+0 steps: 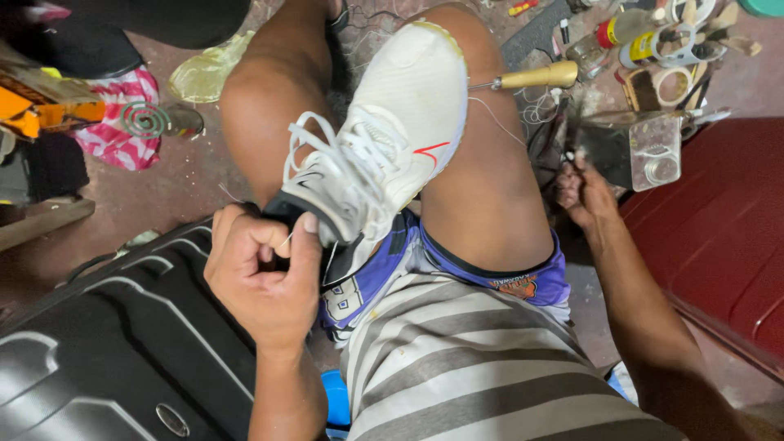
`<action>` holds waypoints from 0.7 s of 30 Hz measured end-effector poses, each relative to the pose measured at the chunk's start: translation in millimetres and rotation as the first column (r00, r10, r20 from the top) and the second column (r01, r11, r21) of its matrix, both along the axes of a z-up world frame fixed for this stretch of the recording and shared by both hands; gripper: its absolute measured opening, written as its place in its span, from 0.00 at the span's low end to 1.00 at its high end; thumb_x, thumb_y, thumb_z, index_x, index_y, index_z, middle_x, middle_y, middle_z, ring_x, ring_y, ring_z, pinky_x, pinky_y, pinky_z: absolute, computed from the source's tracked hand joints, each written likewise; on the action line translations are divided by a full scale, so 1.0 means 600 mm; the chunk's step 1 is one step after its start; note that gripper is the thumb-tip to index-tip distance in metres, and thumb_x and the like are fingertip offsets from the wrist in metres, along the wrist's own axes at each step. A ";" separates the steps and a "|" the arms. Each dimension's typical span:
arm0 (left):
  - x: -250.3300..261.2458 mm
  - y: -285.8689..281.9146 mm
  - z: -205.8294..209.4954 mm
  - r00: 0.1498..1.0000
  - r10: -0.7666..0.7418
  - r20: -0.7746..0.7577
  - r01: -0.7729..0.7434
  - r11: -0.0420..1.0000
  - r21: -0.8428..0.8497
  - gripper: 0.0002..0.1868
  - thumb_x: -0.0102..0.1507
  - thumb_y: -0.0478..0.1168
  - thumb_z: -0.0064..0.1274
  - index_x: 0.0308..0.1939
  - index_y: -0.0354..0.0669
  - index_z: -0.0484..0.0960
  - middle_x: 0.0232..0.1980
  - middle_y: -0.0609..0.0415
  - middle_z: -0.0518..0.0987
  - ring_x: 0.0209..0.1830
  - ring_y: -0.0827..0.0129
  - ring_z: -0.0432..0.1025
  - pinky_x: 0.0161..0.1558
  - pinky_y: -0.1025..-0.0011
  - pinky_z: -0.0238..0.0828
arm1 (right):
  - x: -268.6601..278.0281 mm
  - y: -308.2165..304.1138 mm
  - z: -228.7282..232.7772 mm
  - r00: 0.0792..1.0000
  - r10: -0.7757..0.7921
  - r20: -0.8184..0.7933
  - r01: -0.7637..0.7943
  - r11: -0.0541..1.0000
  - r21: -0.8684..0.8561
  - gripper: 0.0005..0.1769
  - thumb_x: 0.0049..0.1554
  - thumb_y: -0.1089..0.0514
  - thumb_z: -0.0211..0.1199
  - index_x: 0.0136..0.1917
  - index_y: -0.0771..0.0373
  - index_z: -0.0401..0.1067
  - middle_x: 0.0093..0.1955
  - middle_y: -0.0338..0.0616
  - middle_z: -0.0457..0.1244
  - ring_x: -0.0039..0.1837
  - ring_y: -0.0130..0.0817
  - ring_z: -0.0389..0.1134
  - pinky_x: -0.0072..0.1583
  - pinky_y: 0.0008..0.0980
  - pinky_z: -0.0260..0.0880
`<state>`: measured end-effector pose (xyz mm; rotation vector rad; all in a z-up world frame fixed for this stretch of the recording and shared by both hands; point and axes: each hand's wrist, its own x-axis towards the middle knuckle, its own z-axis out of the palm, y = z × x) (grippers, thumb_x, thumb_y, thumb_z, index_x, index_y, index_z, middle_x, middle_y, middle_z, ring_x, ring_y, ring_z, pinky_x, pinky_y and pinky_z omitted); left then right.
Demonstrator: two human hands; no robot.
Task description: The person is repairing a white sneaker by hand. They use a needle and thread to stitch the sole to the upper part of the shoe, pull the thread tight, and trim the excess with scissors. They also apply glue to the seam.
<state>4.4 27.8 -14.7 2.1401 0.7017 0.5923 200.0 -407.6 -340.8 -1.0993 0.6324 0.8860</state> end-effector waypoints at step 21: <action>-0.005 -0.093 0.083 0.975 -0.213 0.064 0.176 0.914 0.365 0.08 0.64 0.36 0.58 0.35 0.42 0.73 0.36 0.47 0.65 0.37 0.51 0.62 0.39 0.56 0.58 | -0.166 0.157 0.563 0.040 0.781 0.624 -0.879 0.324 -0.349 0.31 0.52 0.29 0.69 0.32 0.58 0.68 0.28 0.35 0.62 0.31 0.30 0.66 0.36 0.34 0.60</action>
